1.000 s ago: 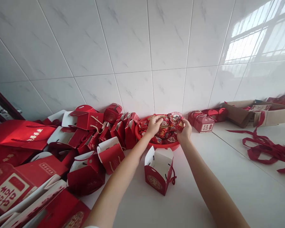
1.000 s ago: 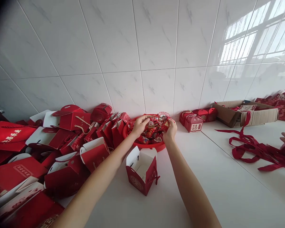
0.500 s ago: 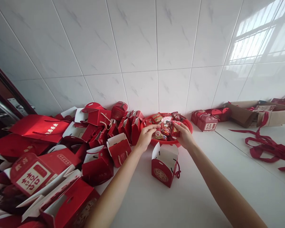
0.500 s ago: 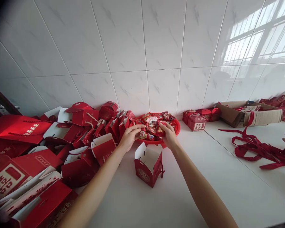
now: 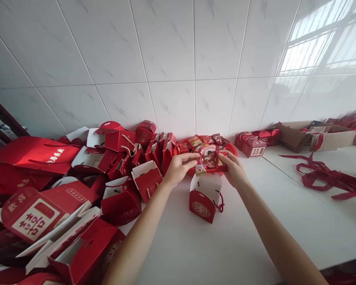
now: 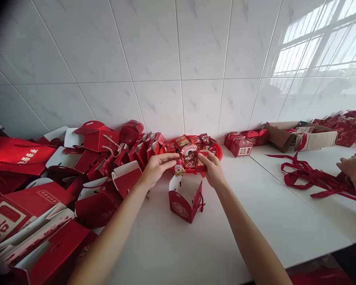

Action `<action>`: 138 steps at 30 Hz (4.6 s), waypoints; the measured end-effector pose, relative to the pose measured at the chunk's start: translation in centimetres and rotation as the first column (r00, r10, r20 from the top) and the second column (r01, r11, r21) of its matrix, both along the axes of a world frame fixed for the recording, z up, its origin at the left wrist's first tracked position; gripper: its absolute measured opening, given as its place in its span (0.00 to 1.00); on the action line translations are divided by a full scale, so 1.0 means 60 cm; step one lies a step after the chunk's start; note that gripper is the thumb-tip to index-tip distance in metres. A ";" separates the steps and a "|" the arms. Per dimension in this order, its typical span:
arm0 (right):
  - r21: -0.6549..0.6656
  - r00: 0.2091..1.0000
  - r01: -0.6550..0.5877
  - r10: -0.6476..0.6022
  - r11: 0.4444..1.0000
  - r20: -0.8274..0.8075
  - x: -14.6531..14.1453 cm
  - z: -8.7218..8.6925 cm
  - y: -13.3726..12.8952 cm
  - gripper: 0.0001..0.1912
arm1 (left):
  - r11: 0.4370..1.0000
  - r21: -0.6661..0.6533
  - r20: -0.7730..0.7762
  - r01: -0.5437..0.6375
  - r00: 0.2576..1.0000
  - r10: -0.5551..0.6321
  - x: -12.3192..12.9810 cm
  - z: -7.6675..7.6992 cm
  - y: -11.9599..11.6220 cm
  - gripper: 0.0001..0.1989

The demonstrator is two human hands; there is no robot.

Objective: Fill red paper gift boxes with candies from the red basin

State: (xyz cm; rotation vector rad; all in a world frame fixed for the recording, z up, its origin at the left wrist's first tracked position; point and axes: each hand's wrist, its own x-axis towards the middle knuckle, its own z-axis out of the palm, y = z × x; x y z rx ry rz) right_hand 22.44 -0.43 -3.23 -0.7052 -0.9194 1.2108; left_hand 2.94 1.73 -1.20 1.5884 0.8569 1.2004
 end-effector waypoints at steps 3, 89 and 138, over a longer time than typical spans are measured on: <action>0.027 0.998 -0.002 0.000 1.000 0.061 0.000 0.019 0.004 0.15 | 1.000 0.024 -0.007 0.015 1.000 -0.015 -0.007 0.006 -0.003 0.17; 0.071 0.975 0.141 -0.151 0.988 0.162 -0.010 0.013 -0.065 0.07 | 0.840 0.503 -0.223 -0.205 0.908 0.355 -0.012 0.021 -0.030 0.07; 0.141 0.972 0.160 -0.181 0.977 0.150 -0.019 0.008 -0.069 0.13 | 0.873 0.476 -0.363 0.107 0.928 0.084 -0.002 0.028 -0.054 0.10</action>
